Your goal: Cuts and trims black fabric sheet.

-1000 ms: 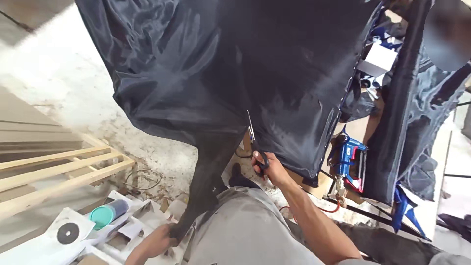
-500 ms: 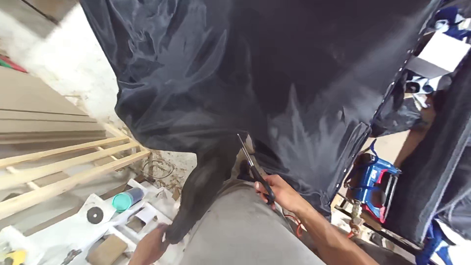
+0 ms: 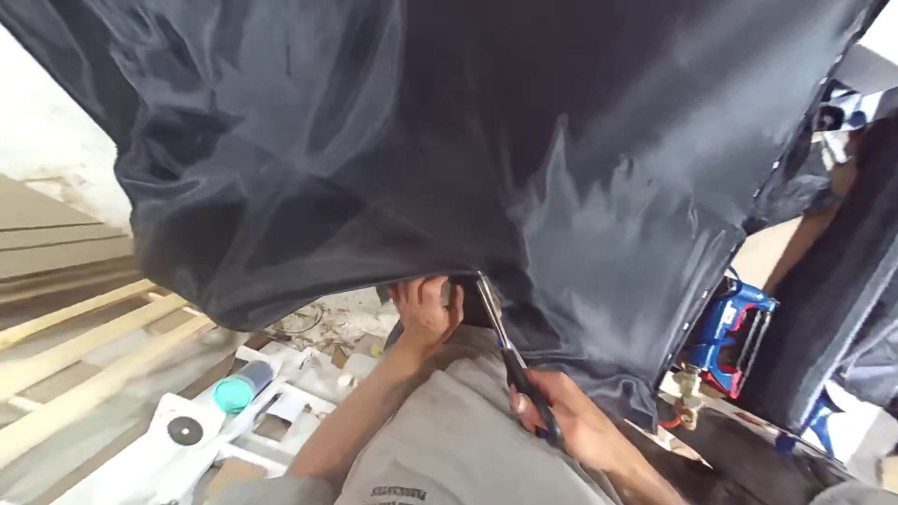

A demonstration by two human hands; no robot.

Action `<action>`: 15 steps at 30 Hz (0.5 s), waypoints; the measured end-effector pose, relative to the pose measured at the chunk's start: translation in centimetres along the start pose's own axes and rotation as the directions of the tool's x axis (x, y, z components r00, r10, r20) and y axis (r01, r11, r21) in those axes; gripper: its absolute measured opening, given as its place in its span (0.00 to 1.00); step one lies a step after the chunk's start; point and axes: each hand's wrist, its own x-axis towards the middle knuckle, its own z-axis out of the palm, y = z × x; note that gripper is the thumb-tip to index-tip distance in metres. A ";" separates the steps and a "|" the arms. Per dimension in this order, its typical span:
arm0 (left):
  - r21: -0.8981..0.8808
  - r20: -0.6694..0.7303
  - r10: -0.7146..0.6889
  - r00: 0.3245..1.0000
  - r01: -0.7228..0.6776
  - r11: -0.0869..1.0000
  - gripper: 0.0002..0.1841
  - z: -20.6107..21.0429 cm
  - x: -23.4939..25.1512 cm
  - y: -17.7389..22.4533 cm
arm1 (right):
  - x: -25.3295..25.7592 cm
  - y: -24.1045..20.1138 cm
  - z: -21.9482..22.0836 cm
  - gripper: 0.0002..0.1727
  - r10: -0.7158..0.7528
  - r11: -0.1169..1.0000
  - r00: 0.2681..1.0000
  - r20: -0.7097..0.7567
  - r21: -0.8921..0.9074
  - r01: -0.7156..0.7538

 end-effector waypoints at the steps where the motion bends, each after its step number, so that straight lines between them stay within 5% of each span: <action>1: 0.009 -0.005 0.009 1.000 -0.009 1.000 0.11 0.0 0.4 -0.3 | -0.1 0.3 -0.6 0.36 -0.012 1.000 1.000 0.013 -0.014 0.012; 9: -0.180 0.169 0.103 0.980 -0.072 0.981 0.08 -4.3 0.0 0.0 | 1.4 0.0 -1.9 0.36 -0.132 0.991 0.987 0.094 -0.005 0.133; 15: -0.284 0.156 0.185 0.970 -0.136 0.949 0.05 -6.7 0.4 -0.1 | 2.8 -0.3 -2.1 0.35 -0.140 0.990 0.985 0.100 0.019 0.139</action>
